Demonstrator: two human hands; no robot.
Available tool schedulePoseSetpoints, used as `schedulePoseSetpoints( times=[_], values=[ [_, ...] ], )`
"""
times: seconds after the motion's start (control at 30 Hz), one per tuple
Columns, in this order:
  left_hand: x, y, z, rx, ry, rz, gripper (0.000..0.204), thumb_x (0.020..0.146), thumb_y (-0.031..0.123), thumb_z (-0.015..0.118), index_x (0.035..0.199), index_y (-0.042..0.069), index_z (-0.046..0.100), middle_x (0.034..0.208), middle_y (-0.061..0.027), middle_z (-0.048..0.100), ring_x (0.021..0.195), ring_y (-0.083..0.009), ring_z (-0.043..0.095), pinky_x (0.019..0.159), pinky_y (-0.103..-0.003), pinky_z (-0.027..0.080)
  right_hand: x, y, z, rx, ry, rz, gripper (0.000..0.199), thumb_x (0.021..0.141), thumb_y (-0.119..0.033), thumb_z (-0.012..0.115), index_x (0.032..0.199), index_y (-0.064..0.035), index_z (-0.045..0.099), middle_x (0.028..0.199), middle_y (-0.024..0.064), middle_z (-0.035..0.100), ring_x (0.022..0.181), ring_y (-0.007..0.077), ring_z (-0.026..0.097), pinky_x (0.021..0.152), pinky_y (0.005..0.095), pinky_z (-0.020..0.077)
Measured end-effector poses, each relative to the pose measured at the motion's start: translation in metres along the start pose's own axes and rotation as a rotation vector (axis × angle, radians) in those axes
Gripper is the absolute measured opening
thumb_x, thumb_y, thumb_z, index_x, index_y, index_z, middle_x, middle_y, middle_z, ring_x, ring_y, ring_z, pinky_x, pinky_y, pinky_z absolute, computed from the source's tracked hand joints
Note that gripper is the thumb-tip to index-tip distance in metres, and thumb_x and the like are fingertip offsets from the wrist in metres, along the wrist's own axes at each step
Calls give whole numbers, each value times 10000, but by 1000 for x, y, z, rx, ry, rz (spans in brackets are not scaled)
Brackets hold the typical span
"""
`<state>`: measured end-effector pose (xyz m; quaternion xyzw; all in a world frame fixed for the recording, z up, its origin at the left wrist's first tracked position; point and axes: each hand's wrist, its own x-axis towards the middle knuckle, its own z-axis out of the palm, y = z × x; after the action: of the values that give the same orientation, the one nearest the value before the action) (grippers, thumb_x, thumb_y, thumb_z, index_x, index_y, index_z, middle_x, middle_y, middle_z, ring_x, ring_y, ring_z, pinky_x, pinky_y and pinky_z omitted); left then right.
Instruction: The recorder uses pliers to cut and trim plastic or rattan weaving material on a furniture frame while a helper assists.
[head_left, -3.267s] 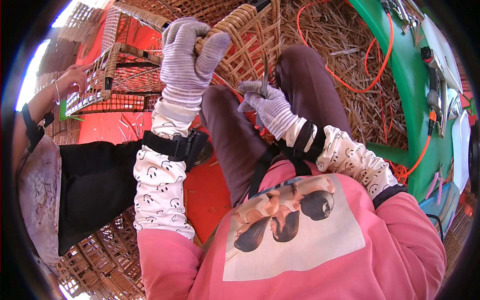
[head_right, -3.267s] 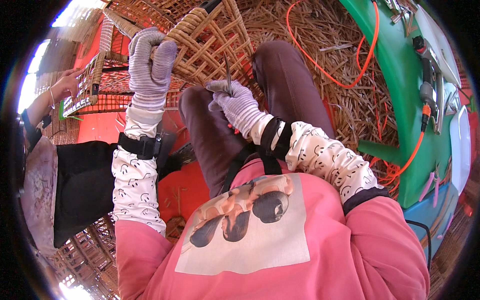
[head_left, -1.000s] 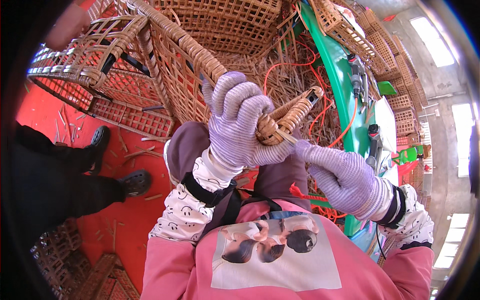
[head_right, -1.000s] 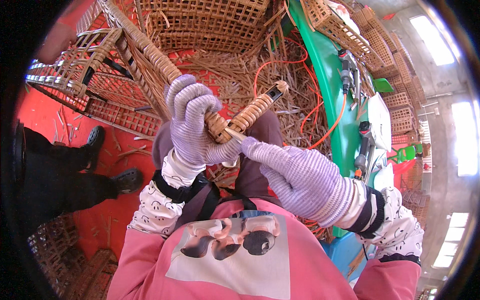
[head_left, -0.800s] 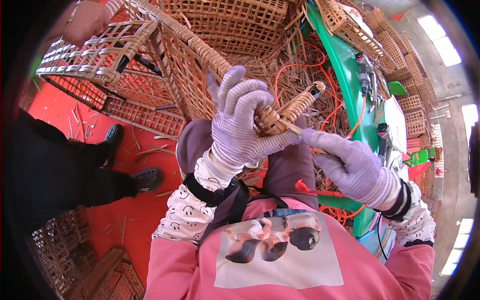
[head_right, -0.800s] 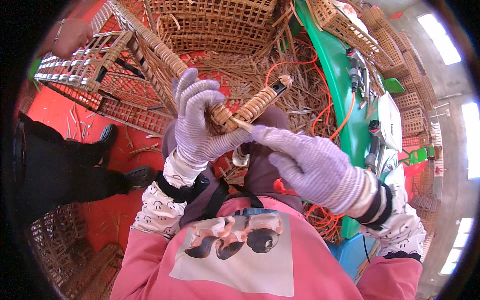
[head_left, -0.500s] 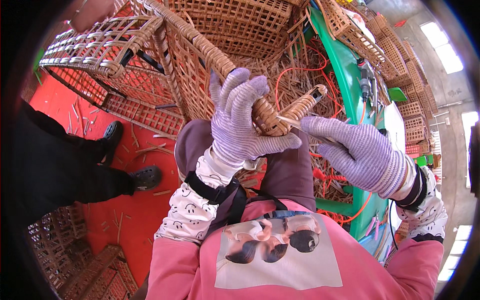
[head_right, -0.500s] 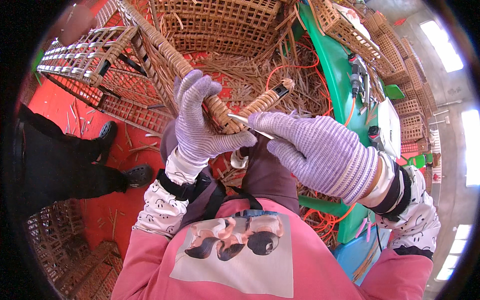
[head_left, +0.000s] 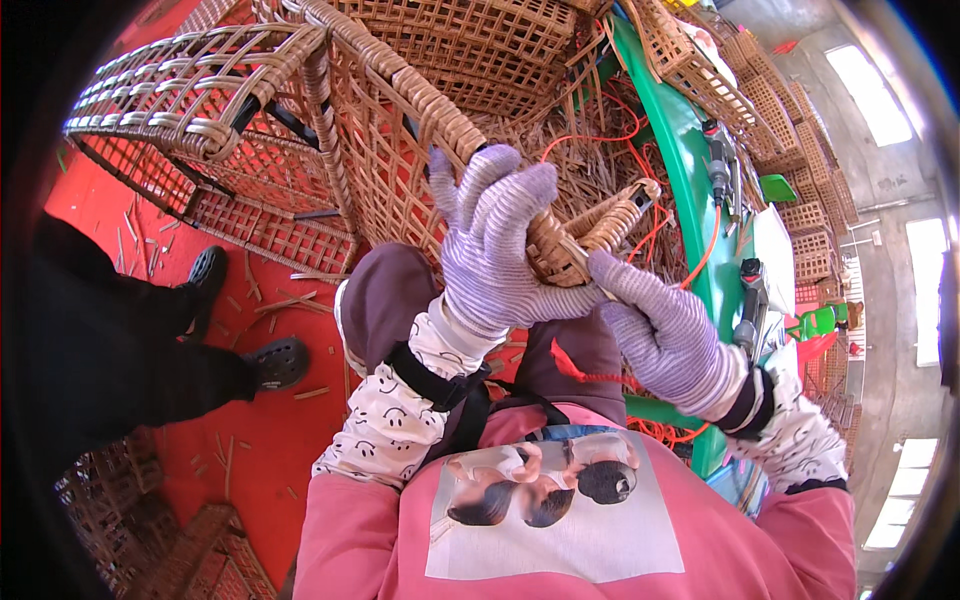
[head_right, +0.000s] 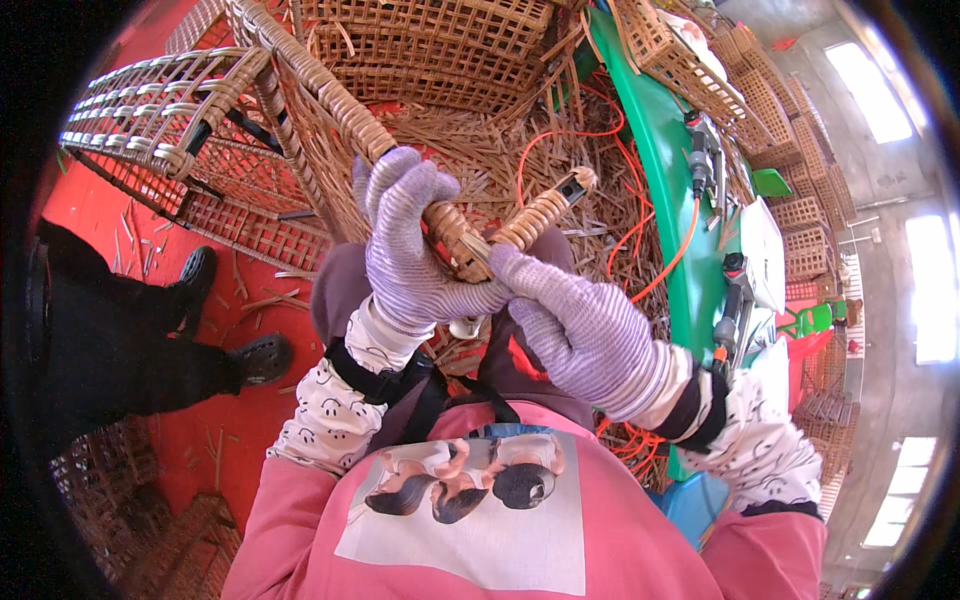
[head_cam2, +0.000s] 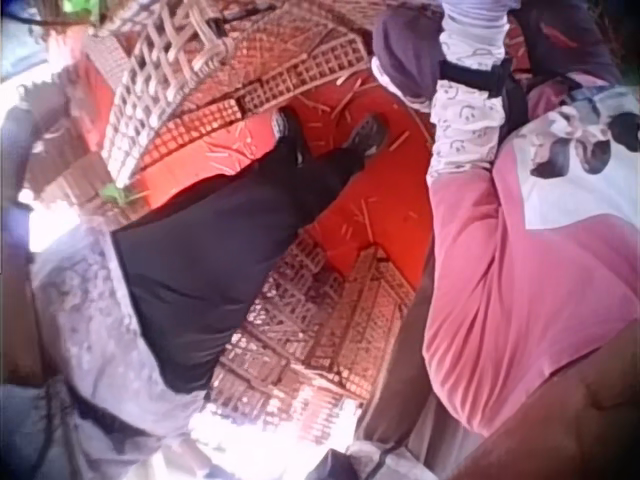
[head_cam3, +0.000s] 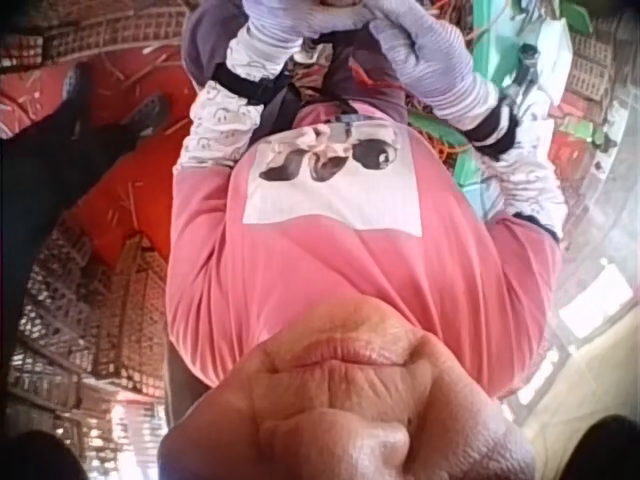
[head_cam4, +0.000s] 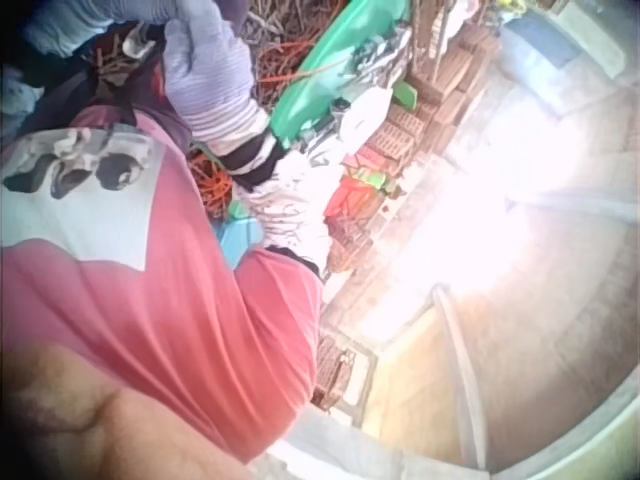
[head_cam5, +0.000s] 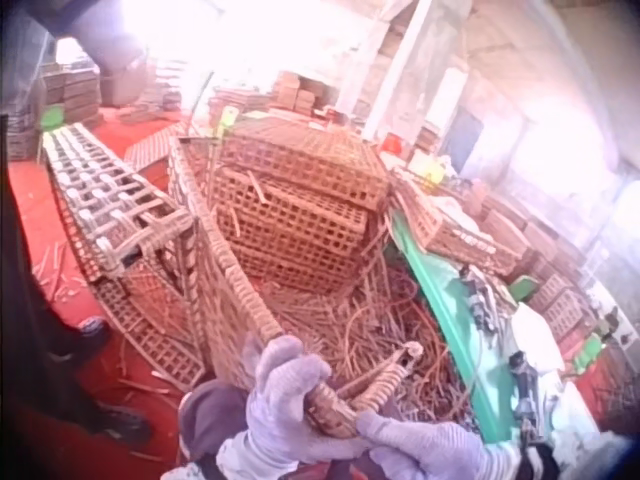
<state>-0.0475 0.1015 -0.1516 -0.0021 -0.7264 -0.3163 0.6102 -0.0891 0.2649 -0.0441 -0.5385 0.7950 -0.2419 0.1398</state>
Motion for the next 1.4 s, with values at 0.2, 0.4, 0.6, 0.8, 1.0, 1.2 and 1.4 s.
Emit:
schedulePoseSetpoints(
  times=[0.2,0.4,0.6,0.8,1.0,1.2,1.4],
  values=[
    [-2,-1,-3,-9,5,4,853,454,544,788,1085,71,464,1031,-46,488,1054,-307,466,1024,-561,125,-3,5,17,136,167,-42,355,830,-12,555,1184,-11,527,907,167,646,784,203,654,679,276,494],
    [0,3,-6,-8,20,6,755,474,528,789,1025,111,485,998,-36,501,1054,-301,471,1029,-548,132,-1,-16,6,611,145,343,324,830,-46,577,1150,-15,543,909,86,610,775,89,564,705,233,466],
    [5,7,-4,31,-10,10,553,518,438,792,903,158,511,951,-24,523,1100,-302,439,1025,-562,142,4,-5,17,6,278,-191,349,818,-53,559,1166,-68,532,878,150,609,670,216,607,619,270,489],
    [5,9,-12,33,-78,18,589,496,402,814,949,161,526,969,-22,527,1125,-319,414,1024,-567,153,-10,-11,-14,0,-48,-52,532,761,-78,538,1280,-80,421,988,221,580,837,326,610,718,374,493],
    [9,12,-9,26,-75,5,561,510,446,815,885,160,511,952,-22,521,1091,-320,436,1012,-553,189,-53,-3,-46,-105,5,61,496,761,-22,522,1252,-68,469,871,161,574,792,306,585,698,358,461],
    [5,8,-7,56,-70,40,566,495,470,811,873,173,511,928,-14,511,1062,-305,450,1002,-541,207,-46,-15,-57,-162,-97,4,419,774,-42,541,1193,-43,523,717,136,530,652,291,545,614,353,448],
    [8,9,-6,63,-44,49,511,516,459,796,837,182,511,902,-2,510,1037,-288,459,993,-543,215,-42,-28,-70,-274,-209,178,404,768,47,540,1168,-7,534,960,161,622,840,243,628,733,299,482]
  ],
)
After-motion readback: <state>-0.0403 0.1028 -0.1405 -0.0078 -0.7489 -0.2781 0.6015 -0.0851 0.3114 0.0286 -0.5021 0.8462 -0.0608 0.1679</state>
